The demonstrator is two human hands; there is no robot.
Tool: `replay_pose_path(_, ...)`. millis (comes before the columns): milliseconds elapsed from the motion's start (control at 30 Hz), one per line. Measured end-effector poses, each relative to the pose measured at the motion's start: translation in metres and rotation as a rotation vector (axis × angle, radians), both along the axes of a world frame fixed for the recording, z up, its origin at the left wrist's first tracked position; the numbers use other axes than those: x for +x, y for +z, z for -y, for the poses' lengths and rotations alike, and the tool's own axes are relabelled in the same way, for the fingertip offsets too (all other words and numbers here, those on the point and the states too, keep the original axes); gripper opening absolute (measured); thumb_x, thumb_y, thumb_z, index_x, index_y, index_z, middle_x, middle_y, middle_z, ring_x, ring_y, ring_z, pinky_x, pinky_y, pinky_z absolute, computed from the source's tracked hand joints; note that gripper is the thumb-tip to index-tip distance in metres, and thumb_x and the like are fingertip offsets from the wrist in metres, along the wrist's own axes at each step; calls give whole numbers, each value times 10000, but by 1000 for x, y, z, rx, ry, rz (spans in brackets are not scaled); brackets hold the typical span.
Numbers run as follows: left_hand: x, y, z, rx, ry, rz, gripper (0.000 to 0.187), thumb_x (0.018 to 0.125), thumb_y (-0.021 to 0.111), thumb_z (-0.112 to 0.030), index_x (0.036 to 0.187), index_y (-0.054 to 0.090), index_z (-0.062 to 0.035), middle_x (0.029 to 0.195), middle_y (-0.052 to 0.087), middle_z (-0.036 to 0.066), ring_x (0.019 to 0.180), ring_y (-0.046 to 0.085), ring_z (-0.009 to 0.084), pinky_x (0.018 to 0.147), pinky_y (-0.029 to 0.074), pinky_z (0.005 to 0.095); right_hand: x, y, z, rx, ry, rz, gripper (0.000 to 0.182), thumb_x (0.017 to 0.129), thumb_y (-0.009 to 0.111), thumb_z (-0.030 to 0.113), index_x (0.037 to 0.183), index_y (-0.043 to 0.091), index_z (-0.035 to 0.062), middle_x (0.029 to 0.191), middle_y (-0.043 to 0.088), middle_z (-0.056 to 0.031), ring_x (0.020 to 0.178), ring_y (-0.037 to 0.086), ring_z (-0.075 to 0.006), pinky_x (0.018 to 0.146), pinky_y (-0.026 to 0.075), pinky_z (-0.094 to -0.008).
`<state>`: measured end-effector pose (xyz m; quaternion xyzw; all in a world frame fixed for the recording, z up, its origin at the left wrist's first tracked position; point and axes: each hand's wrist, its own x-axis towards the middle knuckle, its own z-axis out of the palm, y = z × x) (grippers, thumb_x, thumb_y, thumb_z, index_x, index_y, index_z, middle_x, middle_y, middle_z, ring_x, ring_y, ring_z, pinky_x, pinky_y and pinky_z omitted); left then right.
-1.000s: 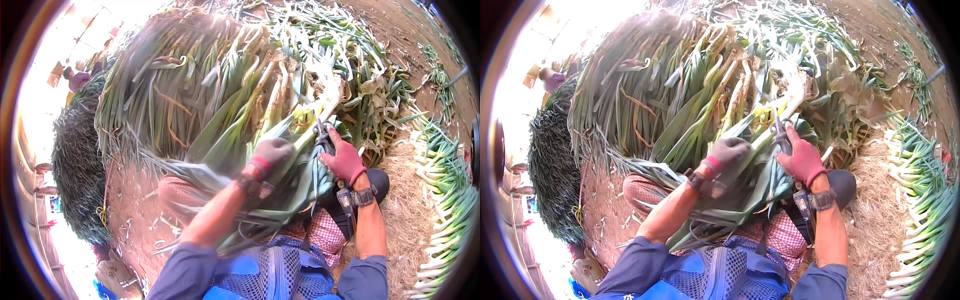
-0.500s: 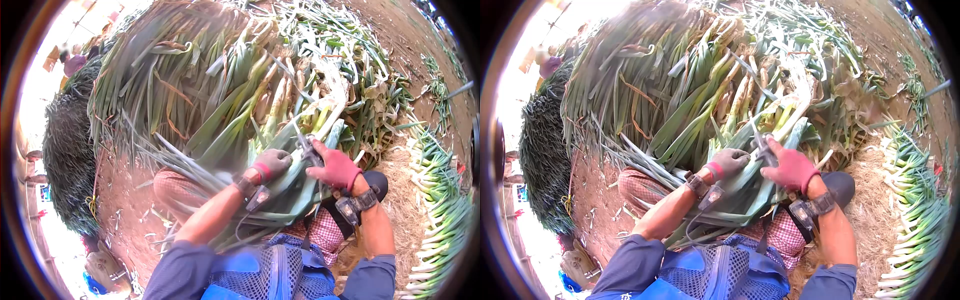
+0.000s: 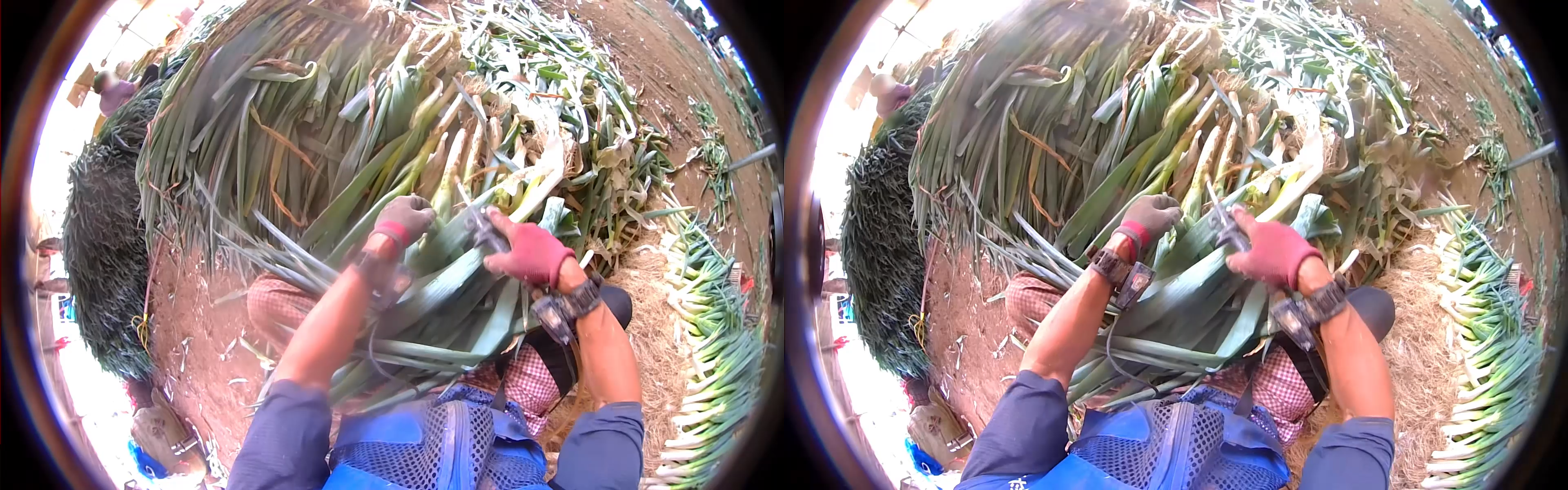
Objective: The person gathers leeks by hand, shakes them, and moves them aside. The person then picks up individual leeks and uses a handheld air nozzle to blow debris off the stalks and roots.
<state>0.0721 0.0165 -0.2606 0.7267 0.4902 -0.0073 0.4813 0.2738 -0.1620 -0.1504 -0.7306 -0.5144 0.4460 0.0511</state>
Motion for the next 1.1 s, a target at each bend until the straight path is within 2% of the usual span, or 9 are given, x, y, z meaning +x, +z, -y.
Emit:
replay_pose_path(67, 10, 16, -3, -28, -30, -52, 383, 903, 689, -344, 1162, 790, -81, 1035, 798, 117, 1004, 751, 251, 936, 547, 381, 9, -8, -18, 4, -75, 105, 936, 820, 713, 360, 1621, 344, 46, 1131, 727, -289, 1034, 721, -410, 967, 544, -435)
replay_pose_path(133, 21, 28, -4, -20, -101, -129, 480, 909, 715, -371, 1213, 750, 0, 1081, 789, 154, 1008, 748, 251, 943, 544, 361, 21, -32, -29, 33, -101, 147, 917, 826, 704, 347, 1612, 355, 29, 1161, 718, -292, 1060, 711, -413, 970, 541, -433)
replay_pose_path(167, 25, 19, -3, 105, -115, -155, 573, 902, 736, -447, 1281, 719, -17, 1147, 771, 183, 1085, 734, 291, 981, 531, 379, 26, -41, -33, 86, -152, 188, 932, 816, 725, 371, 1613, 363, 49, 1109, 727, -287, 1004, 722, -408, 925, 553, -435)
replay_pose_path(300, 39, 14, -4, -18, -195, -245, 724, 864, 769, -558, 1325, 683, -7, 1247, 735, 202, 1184, 698, 329, 1017, 519, 402, 33, -47, -35, 124, -186, 242, 952, 812, 750, 408, 1615, 367, 70, 1054, 738, -277, 936, 734, -403, 867, 568, -437)
replay_pose_path(367, 40, 7, -1, 35, -179, -249, 721, 855, 773, -556, 1318, 687, -10, 1255, 730, 208, 1186, 694, 336, 1015, 520, 409, 29, -29, -24, -12, -126, 111, 970, 815, 737, 429, 1621, 347, 59, 1019, 738, -282, 880, 735, -396, 844, 573, -429)
replay_pose_path(500, 46, -1, -4, 108, -155, -269, 703, 829, 781, -544, 1292, 699, -22, 1258, 723, 223, 1179, 692, 351, 1008, 525, 427, 20, -10, 5, 27, -1, 69, 969, 819, 722, 434, 1624, 340, 54, 937, 727, -291, 842, 730, -400, 832, 573, -434)
replay_pose_path(567, 49, 3, -4, 99, -159, -286, 697, 825, 780, -539, 1286, 701, -23, 1250, 726, 223, 1177, 693, 354, 1009, 525, 427, 17, -1, -1, -129, 55, 97, 963, 812, 694, 401, 1625, 326, 37, 1015, 741, -271, 946, 734, -400, 897, 566, -437)
replay_pose_path(700, 46, 1, -1, 141, -143, -270, 628, 819, 739, -534, 1200, 719, -35, 1164, 749, 211, 1133, 711, 333, 993, 524, 416, 28, -22, -29, -35, -64, 167, 922, 822, 685, 377, 1621, 350, 64, 1028, 741, -272, 979, 726, -418, 918, 556, -462)
replay_pose_path(1100, 44, -12, 4, 175, -92, -226, 595, 813, 786, -523, 1174, 731, -53, 1156, 747, 206, 1097, 716, 351, 946, 538, 440, 74, -80, -114, 126, -185, 402, 915, 822, 726, 397, 1622, 378, 122, 1120, 730, -285, 1060, 704, -444, 968, 542, -484)
